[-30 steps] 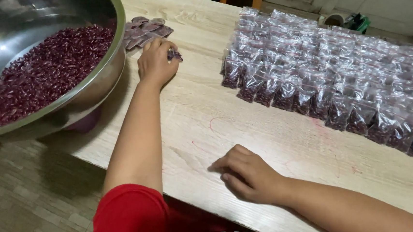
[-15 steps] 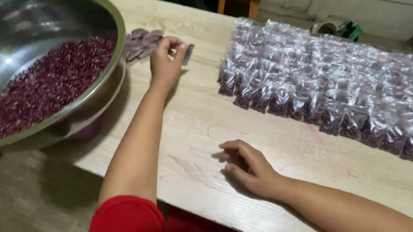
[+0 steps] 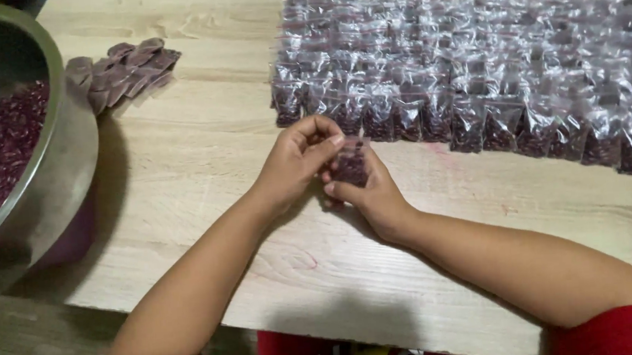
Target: Organizing small plastic bags filled with red beans into a neat grid on a table.
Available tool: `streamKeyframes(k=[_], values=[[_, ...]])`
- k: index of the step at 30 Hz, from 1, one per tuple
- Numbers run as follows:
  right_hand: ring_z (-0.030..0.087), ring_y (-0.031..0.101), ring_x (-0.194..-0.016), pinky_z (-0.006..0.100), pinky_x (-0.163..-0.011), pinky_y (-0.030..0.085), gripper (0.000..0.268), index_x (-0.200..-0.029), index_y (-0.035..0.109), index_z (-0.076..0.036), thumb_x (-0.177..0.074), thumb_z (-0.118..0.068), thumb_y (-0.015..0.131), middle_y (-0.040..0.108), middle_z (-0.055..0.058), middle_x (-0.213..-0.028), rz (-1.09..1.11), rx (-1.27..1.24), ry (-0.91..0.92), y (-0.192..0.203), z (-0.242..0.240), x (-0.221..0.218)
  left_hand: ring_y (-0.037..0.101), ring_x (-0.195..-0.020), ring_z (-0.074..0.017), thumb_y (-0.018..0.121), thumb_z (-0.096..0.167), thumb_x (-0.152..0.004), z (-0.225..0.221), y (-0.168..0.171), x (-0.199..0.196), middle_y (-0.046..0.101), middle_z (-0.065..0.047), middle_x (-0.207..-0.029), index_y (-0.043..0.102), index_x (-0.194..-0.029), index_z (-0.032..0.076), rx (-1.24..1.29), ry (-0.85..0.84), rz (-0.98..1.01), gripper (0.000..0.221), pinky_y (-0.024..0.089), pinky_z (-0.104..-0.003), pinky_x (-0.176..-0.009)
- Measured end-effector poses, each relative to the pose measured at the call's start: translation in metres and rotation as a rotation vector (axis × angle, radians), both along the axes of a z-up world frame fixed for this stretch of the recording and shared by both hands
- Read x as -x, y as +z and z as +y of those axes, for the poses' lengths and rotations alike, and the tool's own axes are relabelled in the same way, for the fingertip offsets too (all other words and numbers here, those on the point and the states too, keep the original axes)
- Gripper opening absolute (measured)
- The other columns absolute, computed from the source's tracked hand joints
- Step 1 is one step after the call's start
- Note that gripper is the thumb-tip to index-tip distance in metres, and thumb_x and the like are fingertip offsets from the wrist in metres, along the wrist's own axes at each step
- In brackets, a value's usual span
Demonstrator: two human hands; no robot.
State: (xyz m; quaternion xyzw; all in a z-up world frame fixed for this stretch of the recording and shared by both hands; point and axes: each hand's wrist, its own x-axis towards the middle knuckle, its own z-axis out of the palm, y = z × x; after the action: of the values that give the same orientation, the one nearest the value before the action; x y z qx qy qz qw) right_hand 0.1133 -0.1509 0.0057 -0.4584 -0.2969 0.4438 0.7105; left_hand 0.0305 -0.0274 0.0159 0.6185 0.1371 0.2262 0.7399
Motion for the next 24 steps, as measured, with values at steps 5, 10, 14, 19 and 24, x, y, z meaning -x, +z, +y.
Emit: streamKeyframes(k=[5, 10, 14, 19, 24], values=[[0.018, 0.056, -0.04, 0.031, -0.034, 0.047, 0.035, -0.11, 0.059, -0.001, -0.078, 0.011, 0.069, 0.063, 0.014, -0.069, 0.14, -0.058, 0.098, -0.049, 0.011, -0.019, 0.055, -0.103, -0.0151, 0.066, 0.044, -0.096, 0.021, -0.015, 0.004, 0.062, -0.007, -0.111, 0.068, -0.122, 0.011, -0.393, -0.099, -0.008, 0.042, 0.046, -0.029, -0.087], [0.017, 0.05, -0.029, 0.029, -0.027, 0.04, 0.016, -0.082, 0.065, 0.006, -0.074, 0.017, 0.074, 0.058, 0.018, -0.052, 0.097, -0.058, 0.366, -0.04, 0.007, -0.019, 0.041, -0.134, -0.0229, 0.052, 0.087, -0.084, 0.005, -0.024, 0.005, 0.053, -0.009, -0.141, 0.065, -0.135, 0.016, -0.433, -0.266, -0.044, 0.089, 0.03, -0.039, -0.117], [0.018, 0.054, -0.033, 0.029, -0.034, 0.046, 0.015, -0.09, 0.067, 0.007, -0.079, 0.015, 0.073, 0.063, 0.02, -0.057, 0.028, -0.048, 0.402, -0.056, 0.008, -0.024, 0.054, -0.119, -0.023, 0.057, 0.077, -0.086, 0.0, -0.03, 0.0, 0.063, -0.012, -0.122, 0.07, -0.101, 0.012, -0.304, -0.282, -0.119, 0.068, 0.039, -0.04, -0.108], [0.014, 0.059, -0.038, 0.027, -0.036, 0.049, 0.012, -0.094, 0.072, 0.007, -0.083, 0.009, 0.073, 0.068, 0.018, -0.061, -0.067, 0.007, 0.39, -0.036, 0.007, -0.017, 0.062, -0.099, -0.0177, 0.057, 0.065, -0.094, 0.015, -0.03, 0.0, 0.069, -0.007, -0.101, 0.073, -0.094, 0.009, -0.364, -0.166, -0.092, 0.059, 0.048, -0.034, -0.095], [0.017, 0.058, -0.037, 0.027, -0.035, 0.047, 0.011, -0.101, 0.065, 0.007, -0.092, 0.002, 0.068, 0.067, 0.023, -0.066, 0.017, 0.009, 0.28, -0.04, 0.006, -0.015, 0.057, -0.076, -0.0121, 0.083, 0.024, -0.088, 0.021, -0.004, 0.01, 0.064, -0.003, -0.08, 0.074, -0.094, 0.009, -0.531, -0.042, 0.102, 0.019, 0.049, -0.026, -0.064]])
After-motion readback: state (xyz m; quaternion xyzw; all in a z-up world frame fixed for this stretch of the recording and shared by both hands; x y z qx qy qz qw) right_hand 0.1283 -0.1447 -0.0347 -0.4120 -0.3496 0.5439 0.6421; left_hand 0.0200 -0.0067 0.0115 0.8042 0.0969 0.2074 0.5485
